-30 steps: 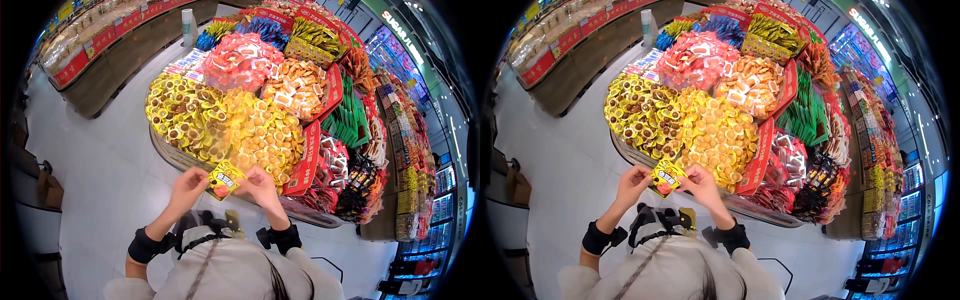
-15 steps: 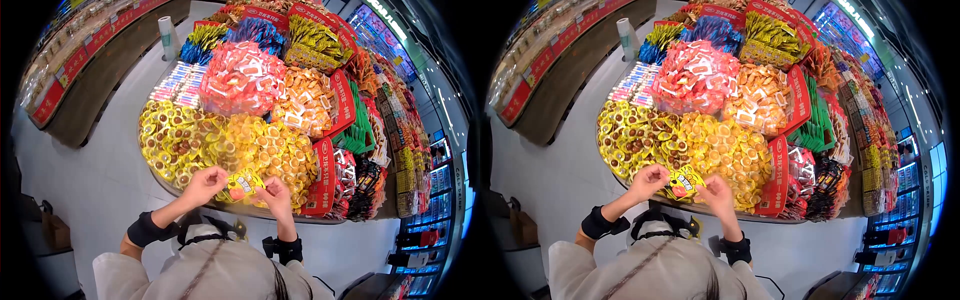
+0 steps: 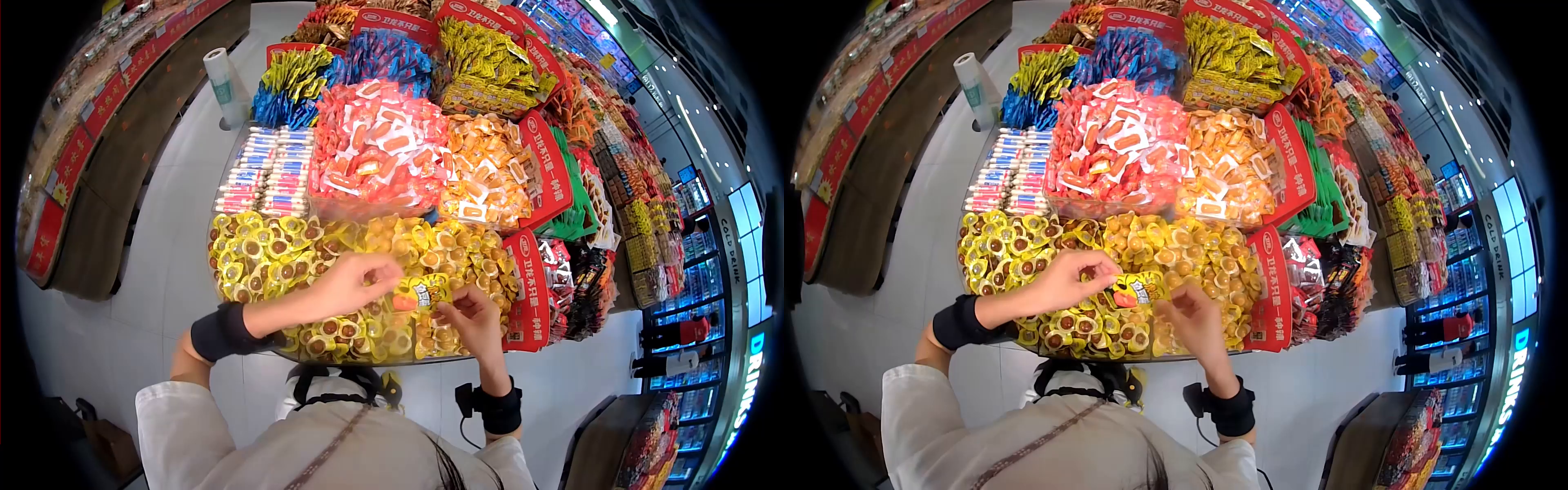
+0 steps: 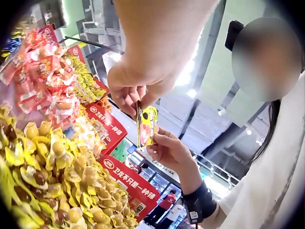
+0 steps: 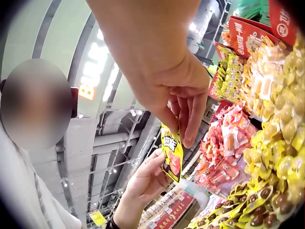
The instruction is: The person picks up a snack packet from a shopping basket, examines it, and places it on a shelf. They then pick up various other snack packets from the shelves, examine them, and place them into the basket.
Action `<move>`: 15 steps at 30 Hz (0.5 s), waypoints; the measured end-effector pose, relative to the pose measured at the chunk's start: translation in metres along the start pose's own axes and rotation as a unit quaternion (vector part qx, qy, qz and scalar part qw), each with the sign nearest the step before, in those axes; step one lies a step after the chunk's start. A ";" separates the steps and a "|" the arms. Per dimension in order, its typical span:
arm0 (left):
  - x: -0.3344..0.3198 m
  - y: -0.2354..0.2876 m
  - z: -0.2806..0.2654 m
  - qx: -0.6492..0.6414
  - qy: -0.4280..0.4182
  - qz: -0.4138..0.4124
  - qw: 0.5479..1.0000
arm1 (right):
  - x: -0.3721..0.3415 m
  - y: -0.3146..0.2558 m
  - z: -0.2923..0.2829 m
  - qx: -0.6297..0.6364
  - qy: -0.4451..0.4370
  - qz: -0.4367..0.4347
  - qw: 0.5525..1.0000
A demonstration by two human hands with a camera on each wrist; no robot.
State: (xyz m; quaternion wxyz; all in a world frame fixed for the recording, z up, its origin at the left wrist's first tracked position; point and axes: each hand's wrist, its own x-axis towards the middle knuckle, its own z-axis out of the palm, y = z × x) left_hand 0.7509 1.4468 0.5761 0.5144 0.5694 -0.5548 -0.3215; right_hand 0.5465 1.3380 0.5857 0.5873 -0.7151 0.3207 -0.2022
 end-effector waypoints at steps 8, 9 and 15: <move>0.114 0.031 -0.028 0.012 -0.071 0.086 0.994 | 0.050 -0.087 -0.047 -0.073 0.049 -0.069 0.994; 0.127 0.052 -0.034 0.046 -0.058 0.088 0.993 | 0.062 -0.097 -0.059 -0.086 0.044 -0.103 0.990; 0.263 0.070 -0.068 0.220 0.003 0.225 0.949 | 0.152 -0.160 -0.151 -0.182 0.140 -0.181 0.956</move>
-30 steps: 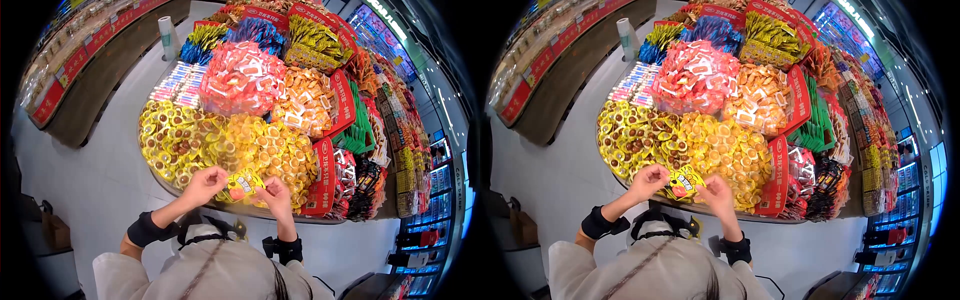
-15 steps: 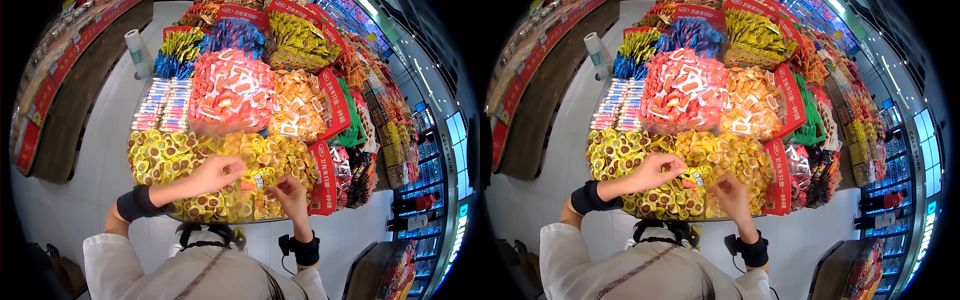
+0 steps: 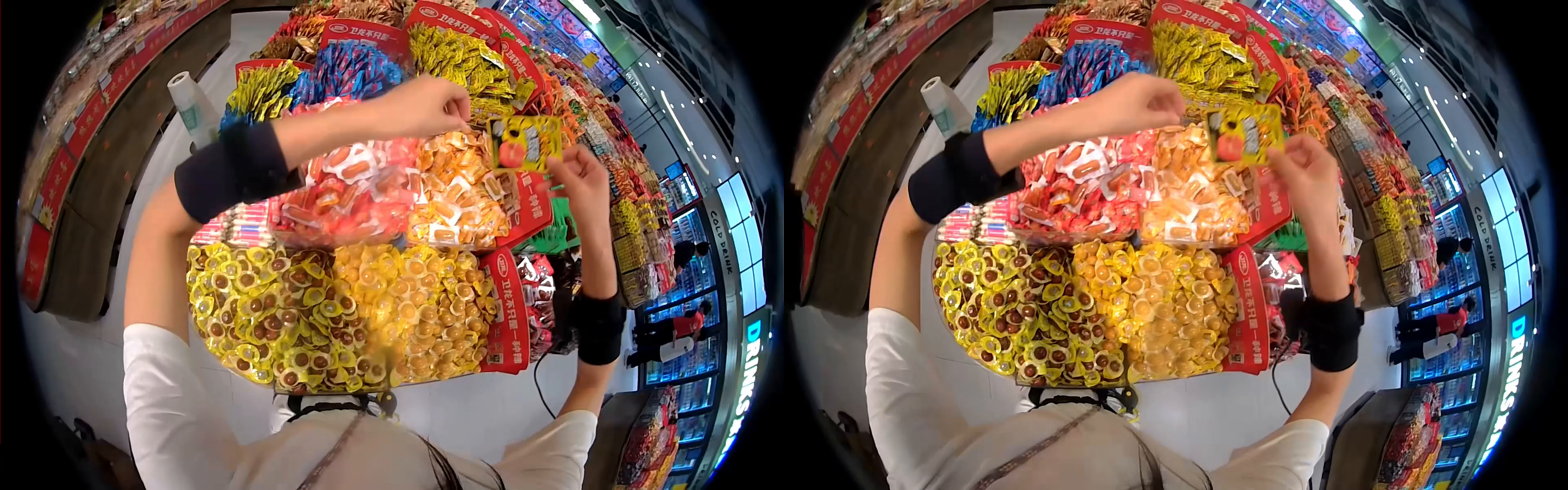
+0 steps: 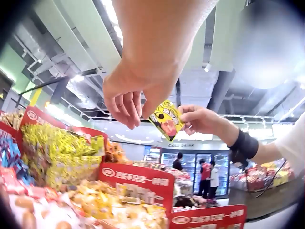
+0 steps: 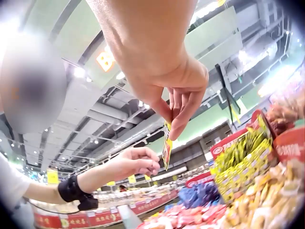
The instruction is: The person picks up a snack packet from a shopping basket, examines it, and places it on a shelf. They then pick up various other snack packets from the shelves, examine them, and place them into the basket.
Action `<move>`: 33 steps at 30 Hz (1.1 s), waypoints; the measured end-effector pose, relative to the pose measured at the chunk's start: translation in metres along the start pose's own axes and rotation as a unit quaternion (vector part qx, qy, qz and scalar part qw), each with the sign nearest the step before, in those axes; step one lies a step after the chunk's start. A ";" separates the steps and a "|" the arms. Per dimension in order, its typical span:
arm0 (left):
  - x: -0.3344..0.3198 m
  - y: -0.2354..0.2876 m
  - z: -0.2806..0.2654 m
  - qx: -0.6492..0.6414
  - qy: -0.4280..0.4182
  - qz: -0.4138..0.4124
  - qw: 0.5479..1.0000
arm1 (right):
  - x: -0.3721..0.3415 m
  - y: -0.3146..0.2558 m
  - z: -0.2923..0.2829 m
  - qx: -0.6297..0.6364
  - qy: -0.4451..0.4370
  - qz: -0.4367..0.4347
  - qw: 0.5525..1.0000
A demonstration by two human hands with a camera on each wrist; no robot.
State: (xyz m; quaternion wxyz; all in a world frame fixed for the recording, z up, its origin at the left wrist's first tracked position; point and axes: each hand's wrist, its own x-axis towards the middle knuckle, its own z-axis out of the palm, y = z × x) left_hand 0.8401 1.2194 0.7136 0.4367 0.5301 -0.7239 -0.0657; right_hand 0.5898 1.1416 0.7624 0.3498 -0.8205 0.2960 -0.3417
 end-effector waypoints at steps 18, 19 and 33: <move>0.209 -0.143 0.088 0.329 0.042 -0.029 0.943 | 0.265 0.134 0.014 -0.231 0.200 0.035 0.951; 0.213 -0.150 0.092 0.346 0.038 -0.051 0.936 | 0.263 0.134 0.014 -0.214 0.201 0.035 0.955; 0.215 -0.178 0.086 0.250 0.109 -0.153 0.950 | 0.255 0.138 0.061 -0.224 0.165 0.016 0.960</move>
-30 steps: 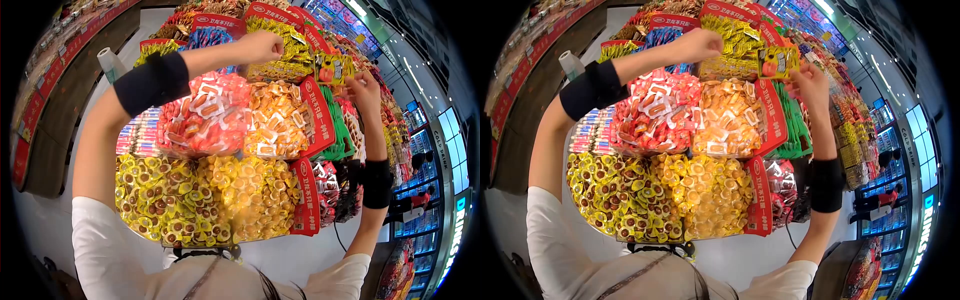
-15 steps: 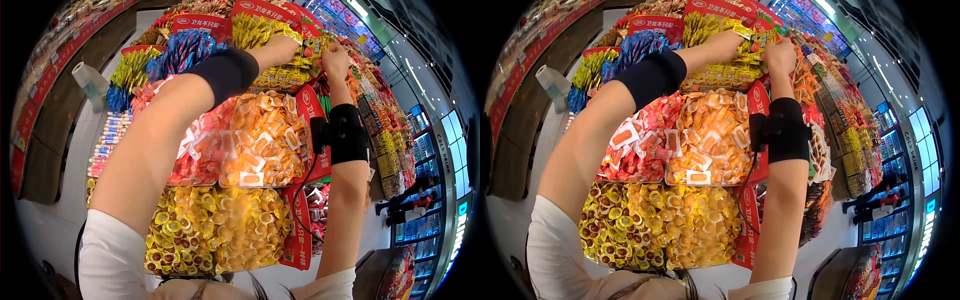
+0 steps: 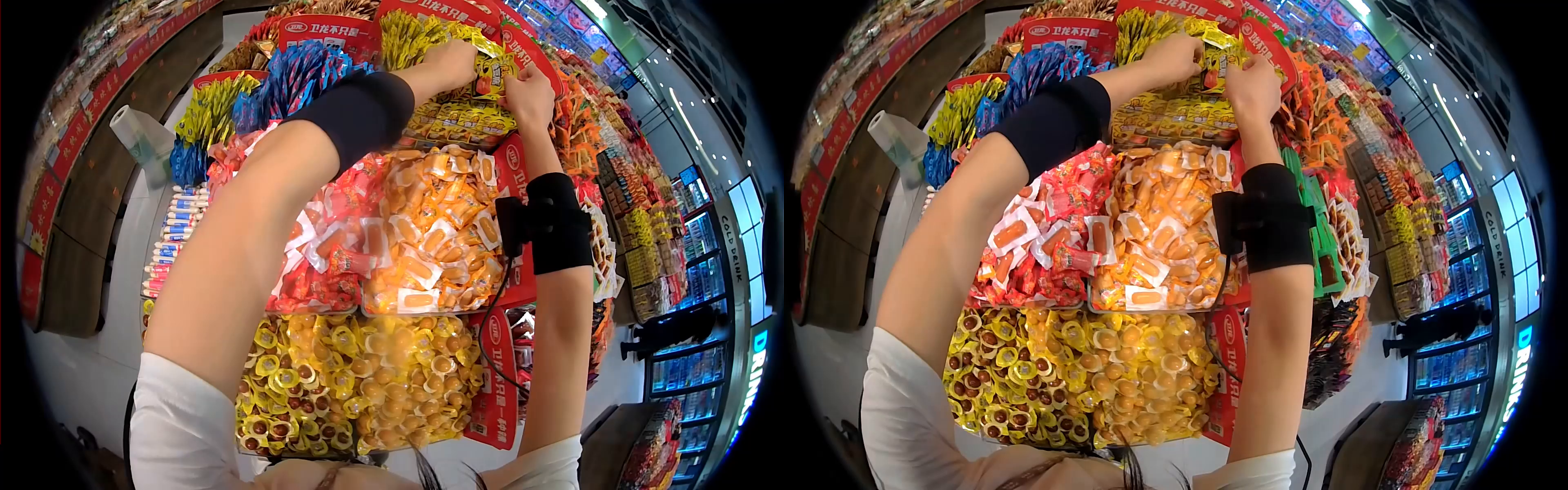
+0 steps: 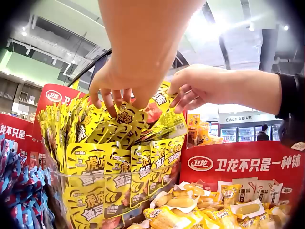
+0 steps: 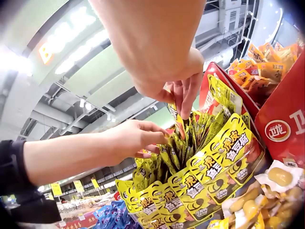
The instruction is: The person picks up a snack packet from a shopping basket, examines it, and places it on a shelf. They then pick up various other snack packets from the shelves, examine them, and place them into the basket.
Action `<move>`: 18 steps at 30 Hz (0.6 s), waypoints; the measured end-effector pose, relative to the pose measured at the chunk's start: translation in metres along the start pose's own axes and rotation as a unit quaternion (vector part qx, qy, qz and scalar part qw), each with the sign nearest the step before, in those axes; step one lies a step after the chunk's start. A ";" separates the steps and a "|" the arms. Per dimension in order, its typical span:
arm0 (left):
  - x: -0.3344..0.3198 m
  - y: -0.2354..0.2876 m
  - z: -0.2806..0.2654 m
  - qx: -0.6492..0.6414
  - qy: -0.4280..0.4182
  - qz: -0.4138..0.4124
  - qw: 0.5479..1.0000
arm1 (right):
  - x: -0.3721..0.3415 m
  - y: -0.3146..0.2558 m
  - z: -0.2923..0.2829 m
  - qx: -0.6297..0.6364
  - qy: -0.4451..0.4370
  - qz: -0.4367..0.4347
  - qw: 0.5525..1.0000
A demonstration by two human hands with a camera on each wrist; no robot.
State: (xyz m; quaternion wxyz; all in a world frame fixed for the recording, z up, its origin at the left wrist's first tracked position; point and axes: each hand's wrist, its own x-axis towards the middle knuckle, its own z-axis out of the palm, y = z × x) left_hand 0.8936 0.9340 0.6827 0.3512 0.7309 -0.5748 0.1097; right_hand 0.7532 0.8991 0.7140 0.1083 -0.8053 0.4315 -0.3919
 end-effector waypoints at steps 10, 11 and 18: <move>0.013 -0.025 0.002 -0.048 0.010 0.042 0.998 | 0.001 -0.003 0.049 -0.026 -0.087 0.052 0.995; 0.014 -0.027 0.005 -0.056 0.010 0.046 0.997 | 0.002 -0.004 0.054 -0.039 -0.075 0.045 0.995; 0.012 -0.021 0.003 -0.047 -0.004 0.036 0.998 | 0.003 -0.017 0.038 -0.153 0.015 -0.002 0.988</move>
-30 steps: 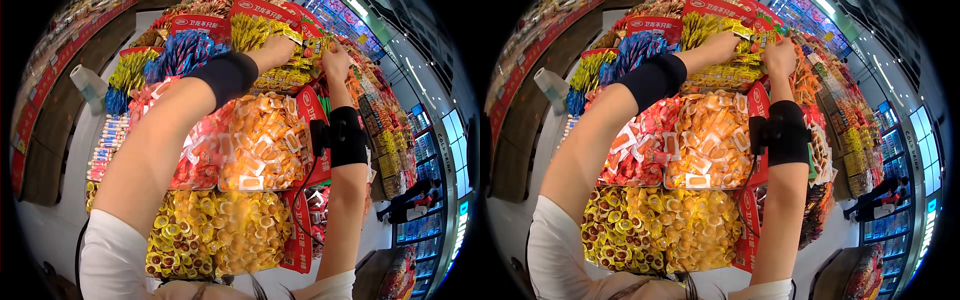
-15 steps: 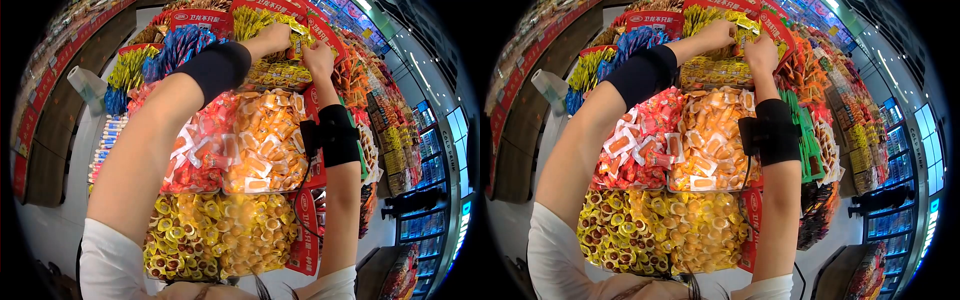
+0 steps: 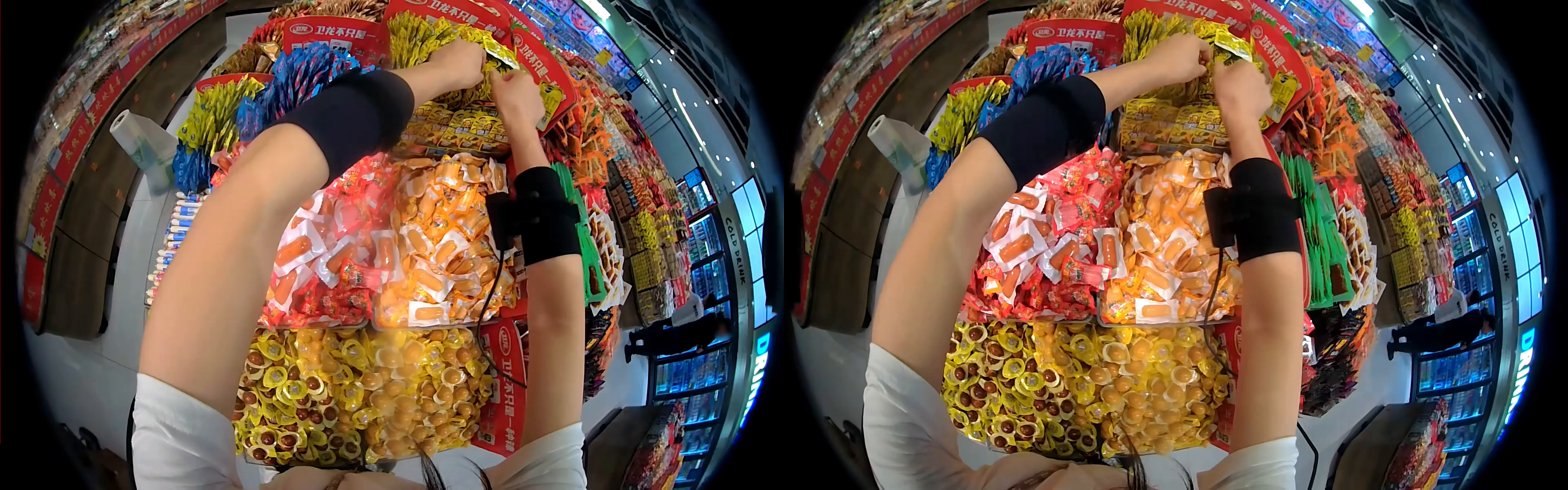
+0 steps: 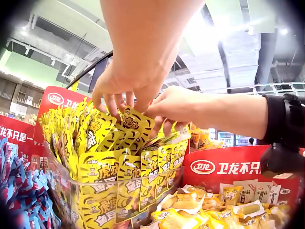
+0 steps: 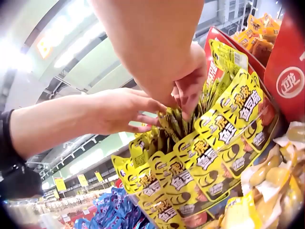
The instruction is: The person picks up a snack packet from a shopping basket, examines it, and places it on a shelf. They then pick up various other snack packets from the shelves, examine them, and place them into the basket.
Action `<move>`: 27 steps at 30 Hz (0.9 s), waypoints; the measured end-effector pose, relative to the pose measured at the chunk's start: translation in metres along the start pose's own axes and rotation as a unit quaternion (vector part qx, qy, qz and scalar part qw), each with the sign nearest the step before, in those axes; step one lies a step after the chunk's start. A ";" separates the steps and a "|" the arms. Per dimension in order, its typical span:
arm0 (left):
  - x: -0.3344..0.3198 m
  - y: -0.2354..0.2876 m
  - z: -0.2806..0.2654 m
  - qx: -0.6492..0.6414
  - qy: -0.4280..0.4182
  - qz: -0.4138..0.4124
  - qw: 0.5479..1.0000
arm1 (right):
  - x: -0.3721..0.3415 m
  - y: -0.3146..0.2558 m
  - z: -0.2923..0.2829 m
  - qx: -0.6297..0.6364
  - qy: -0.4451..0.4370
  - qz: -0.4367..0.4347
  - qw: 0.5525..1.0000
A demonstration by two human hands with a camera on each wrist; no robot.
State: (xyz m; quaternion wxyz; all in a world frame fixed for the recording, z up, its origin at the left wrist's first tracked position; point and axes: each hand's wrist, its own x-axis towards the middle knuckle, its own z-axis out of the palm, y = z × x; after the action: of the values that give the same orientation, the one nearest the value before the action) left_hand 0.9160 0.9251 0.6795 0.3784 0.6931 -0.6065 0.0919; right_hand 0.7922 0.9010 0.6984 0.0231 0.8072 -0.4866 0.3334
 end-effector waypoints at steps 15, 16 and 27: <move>0.001 -0.001 0.005 0.026 0.000 0.009 1.000 | 0.065 0.022 0.026 -0.055 0.058 -0.194 0.978; 0.001 -0.001 0.004 0.023 0.003 0.011 1.000 | 0.066 0.022 0.027 -0.063 0.060 -0.179 0.980; 0.002 0.010 -0.017 -0.029 -0.042 -0.052 0.997 | 0.041 0.015 -0.039 0.264 0.141 -0.057 0.952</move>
State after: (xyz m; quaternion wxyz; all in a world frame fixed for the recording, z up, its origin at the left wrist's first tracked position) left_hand 0.9128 0.9349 0.6968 0.3769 0.7153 -0.5879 0.0252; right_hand 0.7720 0.8758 0.7474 -0.1033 0.7556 -0.3261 0.5586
